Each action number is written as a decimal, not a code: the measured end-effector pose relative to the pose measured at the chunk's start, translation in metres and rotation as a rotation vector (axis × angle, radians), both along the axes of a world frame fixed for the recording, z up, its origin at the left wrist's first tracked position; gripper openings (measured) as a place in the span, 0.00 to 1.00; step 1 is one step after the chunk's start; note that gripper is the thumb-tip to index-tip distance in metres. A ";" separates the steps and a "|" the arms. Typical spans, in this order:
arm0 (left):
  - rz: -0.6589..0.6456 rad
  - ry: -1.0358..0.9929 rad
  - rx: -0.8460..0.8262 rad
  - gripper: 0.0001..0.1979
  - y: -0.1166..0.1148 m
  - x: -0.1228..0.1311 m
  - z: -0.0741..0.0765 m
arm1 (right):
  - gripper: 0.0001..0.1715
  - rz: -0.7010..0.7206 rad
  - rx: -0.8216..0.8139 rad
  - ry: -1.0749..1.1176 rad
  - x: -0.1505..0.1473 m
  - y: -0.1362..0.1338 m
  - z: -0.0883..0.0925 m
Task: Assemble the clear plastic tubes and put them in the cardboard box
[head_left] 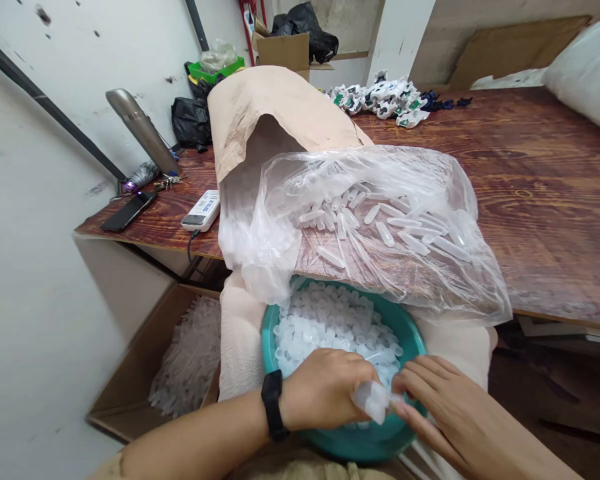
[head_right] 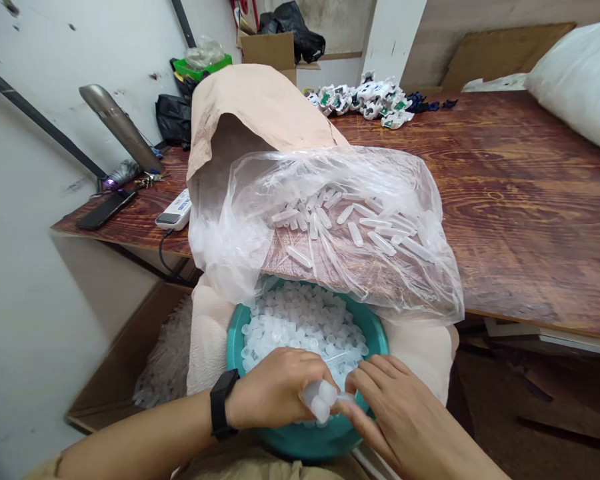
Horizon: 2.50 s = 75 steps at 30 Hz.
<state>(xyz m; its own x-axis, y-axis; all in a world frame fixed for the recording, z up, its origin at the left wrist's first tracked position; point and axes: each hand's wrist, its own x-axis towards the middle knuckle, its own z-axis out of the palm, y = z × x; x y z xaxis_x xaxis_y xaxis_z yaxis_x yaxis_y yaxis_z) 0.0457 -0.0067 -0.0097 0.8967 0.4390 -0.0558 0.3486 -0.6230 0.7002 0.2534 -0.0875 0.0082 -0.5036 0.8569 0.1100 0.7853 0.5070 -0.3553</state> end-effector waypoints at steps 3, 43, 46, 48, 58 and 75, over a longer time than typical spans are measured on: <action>0.073 0.059 -0.228 0.16 0.007 -0.001 0.002 | 0.14 -0.006 0.010 -0.023 0.003 -0.002 0.001; 0.467 -0.010 -0.898 0.18 0.033 -0.025 0.015 | 0.18 -0.049 -0.048 -0.283 0.003 0.037 -0.051; 0.483 -0.037 -0.915 0.19 0.028 -0.031 0.016 | 0.13 -0.067 -0.080 -0.160 0.005 0.040 -0.039; 0.472 -0.059 -0.890 0.19 0.023 -0.034 0.017 | 0.13 -0.149 -0.152 0.111 0.003 0.038 -0.029; 0.434 -0.104 -0.744 0.14 0.005 -0.029 0.030 | 0.14 -0.456 -0.314 0.891 -0.027 0.004 -0.007; 0.166 -0.280 0.167 0.06 -0.004 -0.036 0.017 | 0.20 -0.145 0.186 0.137 -0.033 0.001 0.013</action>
